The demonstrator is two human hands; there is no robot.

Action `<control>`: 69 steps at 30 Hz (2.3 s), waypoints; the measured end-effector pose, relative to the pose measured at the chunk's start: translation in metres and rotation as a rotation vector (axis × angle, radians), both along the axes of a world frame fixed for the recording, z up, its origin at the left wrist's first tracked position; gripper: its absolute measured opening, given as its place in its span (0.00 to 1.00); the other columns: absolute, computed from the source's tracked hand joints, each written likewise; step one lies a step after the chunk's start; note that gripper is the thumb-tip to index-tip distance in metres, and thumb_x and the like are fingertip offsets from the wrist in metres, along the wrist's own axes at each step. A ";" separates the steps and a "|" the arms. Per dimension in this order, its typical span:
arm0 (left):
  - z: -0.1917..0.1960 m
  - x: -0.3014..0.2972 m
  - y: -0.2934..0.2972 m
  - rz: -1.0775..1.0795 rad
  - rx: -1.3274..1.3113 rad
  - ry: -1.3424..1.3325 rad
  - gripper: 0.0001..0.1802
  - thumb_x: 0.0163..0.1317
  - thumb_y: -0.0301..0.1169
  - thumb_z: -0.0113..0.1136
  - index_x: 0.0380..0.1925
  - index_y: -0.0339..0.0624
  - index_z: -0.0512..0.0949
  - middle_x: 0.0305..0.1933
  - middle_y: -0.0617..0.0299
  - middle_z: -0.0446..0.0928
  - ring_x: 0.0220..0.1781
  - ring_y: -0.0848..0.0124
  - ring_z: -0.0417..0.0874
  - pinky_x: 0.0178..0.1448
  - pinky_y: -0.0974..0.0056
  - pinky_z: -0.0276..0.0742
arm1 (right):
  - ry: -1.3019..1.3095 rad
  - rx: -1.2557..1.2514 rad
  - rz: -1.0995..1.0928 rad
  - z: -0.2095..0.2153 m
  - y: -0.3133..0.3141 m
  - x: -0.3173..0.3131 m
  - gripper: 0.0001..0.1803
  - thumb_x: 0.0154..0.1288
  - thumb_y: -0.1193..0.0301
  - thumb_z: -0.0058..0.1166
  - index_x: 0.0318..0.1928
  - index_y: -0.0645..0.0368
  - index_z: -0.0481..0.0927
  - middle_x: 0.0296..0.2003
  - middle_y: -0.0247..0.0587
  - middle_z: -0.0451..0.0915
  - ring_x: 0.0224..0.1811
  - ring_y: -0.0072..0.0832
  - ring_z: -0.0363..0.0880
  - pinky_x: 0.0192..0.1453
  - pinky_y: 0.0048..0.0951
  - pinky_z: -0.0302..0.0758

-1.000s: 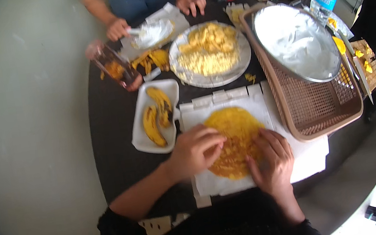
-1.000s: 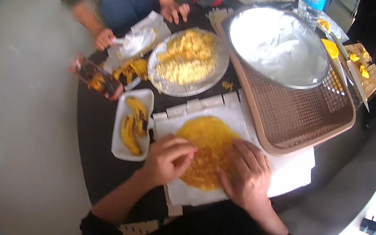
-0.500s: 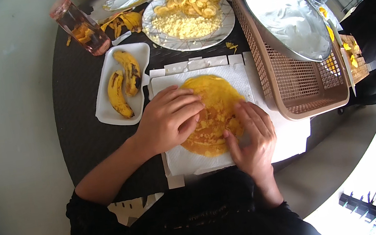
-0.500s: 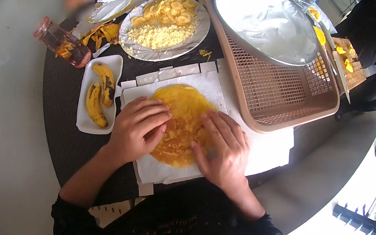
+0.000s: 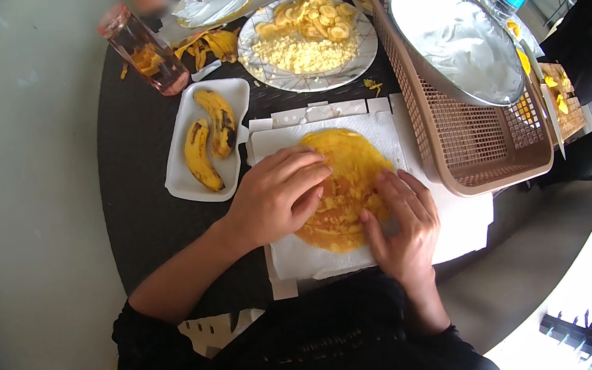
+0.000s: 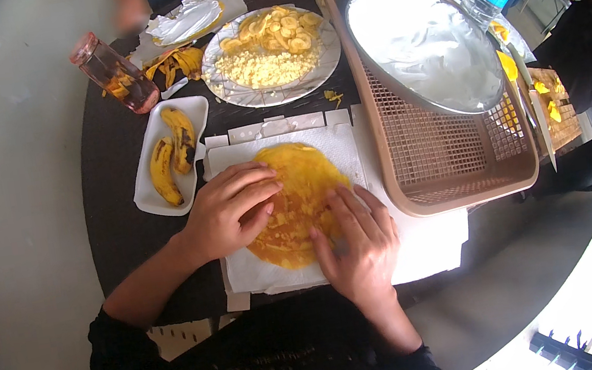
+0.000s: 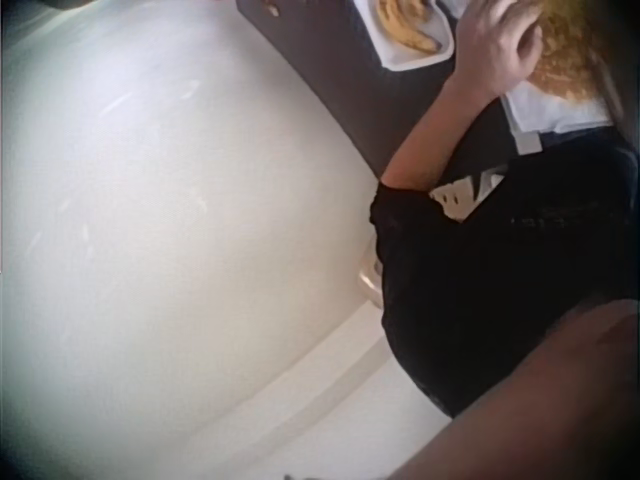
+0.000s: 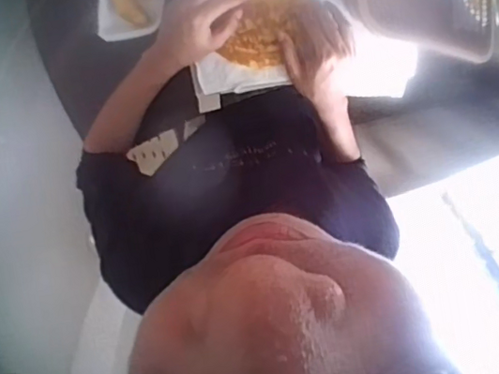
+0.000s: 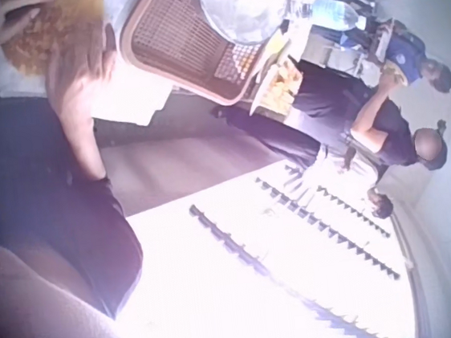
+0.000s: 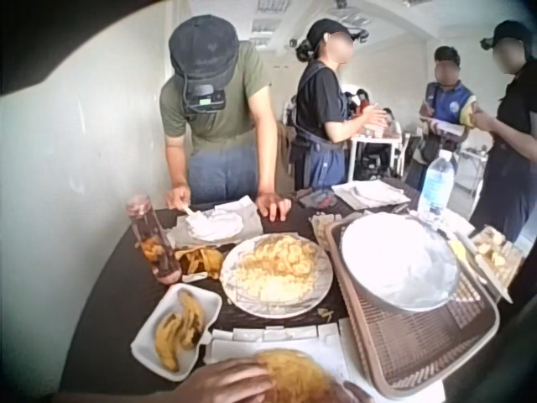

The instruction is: The person places shredded yellow topping onto a flat round food item and then spreads a white creamy substance over it using a spatula. The person works at a table with other people in the background.

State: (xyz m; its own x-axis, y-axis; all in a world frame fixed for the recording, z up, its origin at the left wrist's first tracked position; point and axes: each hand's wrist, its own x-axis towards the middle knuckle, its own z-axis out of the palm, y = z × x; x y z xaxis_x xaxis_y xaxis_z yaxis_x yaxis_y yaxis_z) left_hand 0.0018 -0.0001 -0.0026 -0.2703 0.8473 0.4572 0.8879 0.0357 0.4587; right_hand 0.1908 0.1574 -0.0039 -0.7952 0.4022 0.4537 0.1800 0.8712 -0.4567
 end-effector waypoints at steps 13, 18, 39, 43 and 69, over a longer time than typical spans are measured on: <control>0.001 -0.002 0.001 0.002 -0.019 0.006 0.12 0.58 0.23 0.71 0.43 0.38 0.86 0.58 0.56 0.83 0.60 0.55 0.85 0.62 0.53 0.84 | -0.014 -0.025 -0.007 0.001 0.000 0.000 0.24 0.60 0.64 0.71 0.55 0.61 0.88 0.58 0.46 0.86 0.63 0.43 0.82 0.64 0.42 0.78; 0.002 -0.001 0.001 0.004 -0.012 0.026 0.12 0.57 0.23 0.70 0.42 0.39 0.86 0.58 0.55 0.84 0.61 0.56 0.85 0.62 0.55 0.84 | -0.021 -0.018 -0.004 -0.001 0.001 0.002 0.23 0.60 0.63 0.71 0.54 0.59 0.88 0.60 0.46 0.86 0.64 0.42 0.81 0.63 0.42 0.78; 0.061 -0.064 0.057 0.105 -0.035 0.153 0.21 0.62 0.29 0.72 0.56 0.37 0.83 0.58 0.48 0.82 0.58 0.49 0.84 0.63 0.53 0.80 | 0.081 -0.066 -0.006 -0.004 0.001 0.004 0.21 0.59 0.62 0.72 0.51 0.57 0.88 0.59 0.44 0.85 0.64 0.42 0.80 0.62 0.44 0.78; 0.045 -0.106 0.090 0.197 -0.114 0.353 0.34 0.62 0.42 0.74 0.65 0.40 0.77 0.65 0.43 0.77 0.66 0.44 0.78 0.70 0.47 0.75 | 0.091 -0.079 -0.012 -0.007 0.001 0.006 0.21 0.60 0.61 0.71 0.51 0.57 0.88 0.59 0.44 0.85 0.64 0.41 0.81 0.63 0.43 0.78; 0.041 -0.095 0.121 0.399 -0.315 0.241 0.33 0.62 0.52 0.70 0.55 0.34 0.86 0.53 0.38 0.87 0.54 0.45 0.89 0.58 0.49 0.85 | 0.114 -0.090 -0.003 -0.011 0.000 0.005 0.20 0.63 0.60 0.68 0.49 0.59 0.88 0.60 0.45 0.83 0.66 0.40 0.77 0.63 0.42 0.78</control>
State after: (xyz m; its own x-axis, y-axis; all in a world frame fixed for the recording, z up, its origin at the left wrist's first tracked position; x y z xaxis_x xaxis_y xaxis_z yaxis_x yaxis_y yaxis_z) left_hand -0.0936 0.1213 0.0381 -0.5168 0.8063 0.2877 0.8560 0.4926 0.1571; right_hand 0.1959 0.1575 -0.0154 -0.7390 0.4480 0.5032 0.1251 0.8251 -0.5510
